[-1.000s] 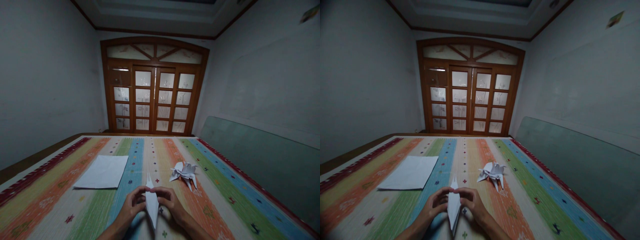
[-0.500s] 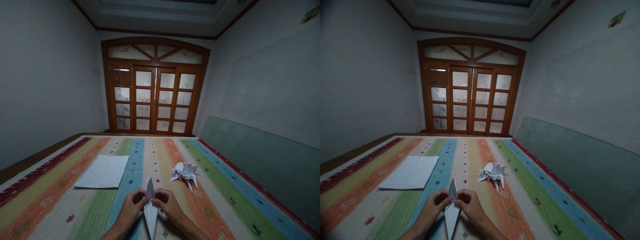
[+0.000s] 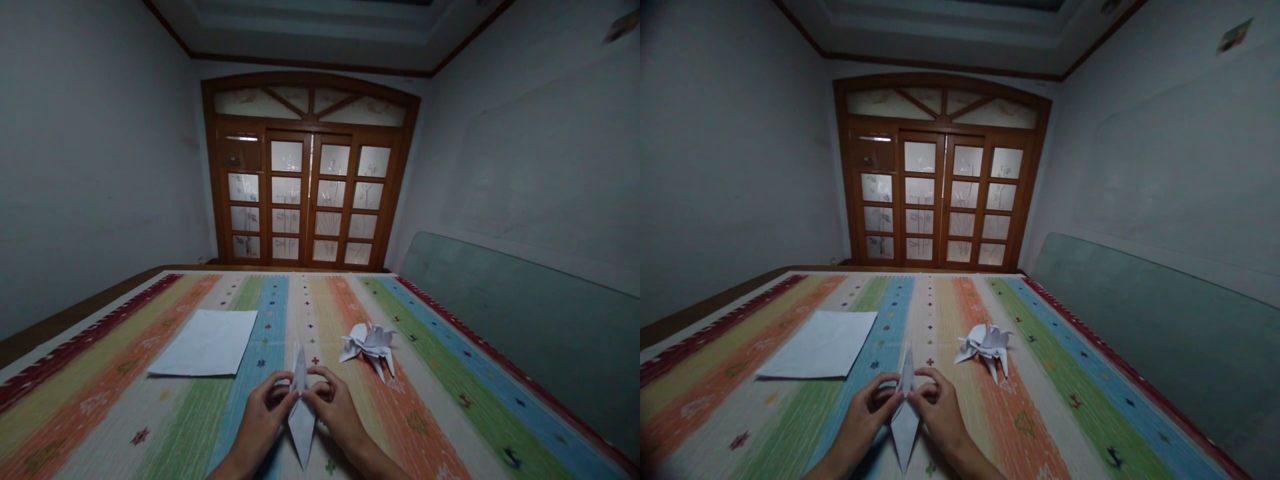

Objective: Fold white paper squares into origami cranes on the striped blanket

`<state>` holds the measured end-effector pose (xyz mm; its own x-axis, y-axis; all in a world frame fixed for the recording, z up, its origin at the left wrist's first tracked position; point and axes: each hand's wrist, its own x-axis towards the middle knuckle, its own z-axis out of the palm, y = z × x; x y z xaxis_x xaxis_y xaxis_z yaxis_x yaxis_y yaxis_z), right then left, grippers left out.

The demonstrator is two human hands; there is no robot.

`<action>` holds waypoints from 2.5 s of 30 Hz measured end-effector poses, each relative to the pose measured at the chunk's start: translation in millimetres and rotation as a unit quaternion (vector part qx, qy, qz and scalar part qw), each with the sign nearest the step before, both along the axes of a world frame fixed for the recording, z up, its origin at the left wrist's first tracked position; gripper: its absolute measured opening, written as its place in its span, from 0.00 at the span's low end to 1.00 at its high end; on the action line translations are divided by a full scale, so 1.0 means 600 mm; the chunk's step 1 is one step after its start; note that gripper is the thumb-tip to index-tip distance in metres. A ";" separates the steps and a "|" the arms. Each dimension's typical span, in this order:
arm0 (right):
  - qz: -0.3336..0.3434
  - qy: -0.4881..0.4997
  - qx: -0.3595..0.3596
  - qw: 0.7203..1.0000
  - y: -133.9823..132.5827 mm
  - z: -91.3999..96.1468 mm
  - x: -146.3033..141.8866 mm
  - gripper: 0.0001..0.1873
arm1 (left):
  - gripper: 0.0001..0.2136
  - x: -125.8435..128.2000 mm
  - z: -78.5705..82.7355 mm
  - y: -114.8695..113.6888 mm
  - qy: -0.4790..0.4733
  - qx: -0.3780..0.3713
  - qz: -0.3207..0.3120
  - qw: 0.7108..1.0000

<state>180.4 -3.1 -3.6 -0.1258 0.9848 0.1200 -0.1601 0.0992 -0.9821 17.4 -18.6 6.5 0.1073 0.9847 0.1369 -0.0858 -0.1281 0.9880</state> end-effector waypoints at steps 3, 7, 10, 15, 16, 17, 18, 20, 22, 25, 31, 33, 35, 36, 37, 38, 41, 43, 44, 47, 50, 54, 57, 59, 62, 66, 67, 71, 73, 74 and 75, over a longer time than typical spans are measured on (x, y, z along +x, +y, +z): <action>-0.006 -0.003 -0.008 1.000 0.003 -0.006 0.000 0.34 | 0.28 0.001 -0.001 -0.004 -0.005 0.007 0.000 1.000; -0.011 -0.013 -0.023 1.000 0.006 -0.011 0.001 0.26 | 0.32 0.002 0.002 -0.007 -0.005 0.003 0.010 1.000; -0.008 -0.021 -0.011 1.000 0.006 -0.010 0.001 0.21 | 0.29 0.002 0.004 -0.007 -0.001 -0.014 -0.007 1.000; -0.014 -0.040 0.035 0.999 0.006 -0.005 0.004 0.18 | 0.19 -0.001 0.000 0.002 0.055 0.034 0.039 0.997; -0.018 -0.046 0.048 0.998 0.006 -0.004 0.004 0.17 | 0.18 -0.002 -0.001 0.004 0.074 0.049 0.057 0.994; -0.025 -0.056 0.065 0.996 0.006 -0.003 0.005 0.17 | 0.18 -0.003 -0.002 0.005 0.092 0.060 0.078 0.991; -0.037 -0.067 0.082 0.994 0.006 -0.001 0.006 0.16 | 0.18 -0.003 -0.003 0.006 0.107 0.066 0.099 0.987; -0.066 -0.093 0.116 0.987 0.004 0.004 0.008 0.15 | 0.19 -0.003 -0.002 0.004 0.121 0.061 0.122 0.983; -0.084 -0.114 0.130 0.981 0.000 0.010 0.007 0.15 | 0.22 -0.002 0.000 -0.001 0.115 0.034 0.109 0.987; -0.075 -0.115 0.115 0.984 -0.011 0.018 0.004 0.16 | 0.25 0.000 0.009 -0.011 0.074 0.007 0.060 0.995; -0.073 -0.119 0.139 0.981 -0.019 0.020 0.006 0.14 | 0.17 0.001 0.026 -0.020 0.028 0.048 0.028 0.998; -0.071 -0.125 0.162 0.976 -0.018 0.016 0.009 0.12 | 0.17 0.000 0.025 -0.018 0.018 0.049 0.026 0.998; -0.062 -0.127 0.177 0.974 -0.017 0.013 0.010 0.11 | 0.17 -0.001 0.023 -0.015 0.016 0.057 0.033 0.998; -0.058 -0.127 0.180 0.974 -0.017 0.012 0.010 0.11 | 0.16 -0.001 0.022 -0.014 0.019 0.062 0.038 0.997; -0.054 -0.127 0.181 0.974 -0.017 0.012 0.010 0.10 | 0.16 -0.002 0.021 -0.014 0.023 0.068 0.043 0.996; -0.049 -0.128 0.181 0.974 -0.018 0.012 0.010 0.10 | 0.17 -0.002 0.020 -0.013 0.027 0.073 0.046 0.996; -0.038 -0.126 0.177 0.975 -0.019 0.015 0.007 0.11 | 0.16 -0.001 0.019 -0.015 0.027 0.085 0.047 0.995; -0.037 -0.123 0.172 0.977 -0.019 0.016 0.006 0.12 | 0.16 0.000 0.019 -0.017 0.028 0.095 0.048 0.994; -0.040 -0.120 0.171 0.977 -0.019 0.016 0.006 0.13 | 0.15 0.000 0.019 -0.018 0.032 0.099 0.049 0.993; -0.045 -0.113 0.174 0.977 -0.019 0.015 0.005 0.13 | 0.14 0.002 0.019 -0.021 0.049 0.110 0.052 0.991; -0.053 -0.107 0.169 0.978 -0.021 0.013 0.004 0.14 | 0.16 0.002 0.022 -0.023 0.070 0.110 0.056 0.990; -0.058 -0.082 0.143 0.985 -0.023 0.012 -0.002 0.10 | 0.16 0.000 0.025 -0.026 0.092 0.118 0.070 0.986; -0.057 -0.037 0.124 0.990 -0.024 0.013 -0.007 0.12 | 0.15 0.001 0.021 -0.028 0.105 0.132 0.071 0.983; -0.050 -0.021 0.114 0.992 -0.025 0.013 -0.008 0.19 | 0.13 0.001 0.015 -0.029 0.118 0.136 0.068 0.981; -0.038 -0.028 0.113 0.992 -0.026 0.016 -0.007 0.23 | 0.11 0.001 0.008 -0.029 0.118 0.132 0.061 0.982; -0.029 -0.063 0.121 0.990 -0.028 0.022 -0.004 0.15 | 0.15 -0.003 0.008 -0.027 0.130 0.137 0.050 0.981; -0.031 -0.074 0.124 0.989 -0.029 0.023 -0.004 0.13 | 0.14 -0.004 0.010 -0.027 0.140 0.143 0.045 0.979; -0.062 -0.102 0.161 0.980 -0.030 0.024 -0.003 0.08 | 0.09 -0.006 0.014 -0.025 0.162 0.156 0.053 0.973; -0.076 -0.105 0.186 0.974 -0.030 0.025 -0.003 0.06 | 0.09 -0.005 0.015 -0.026 0.160 0.160 0.067 0.972; -0.080 -0.105 0.194 0.972 -0.030 0.025 -0.003 0.06 | 0.09 -0.005 0.014 -0.026 0.158 0.165 0.072 0.971; -0.082 -0.106 0.197 0.971 -0.030 0.025 -0.003 0.06 | 0.09 -0.005 0.014 -0.027 0.158 0.170 0.077 0.970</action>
<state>178.8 -20.9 11.2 -0.0331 0.8766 0.4801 0.0907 0.4810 -0.8720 14.2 -34.6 15.0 0.0522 0.8961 0.4408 0.2601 -0.4384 0.8603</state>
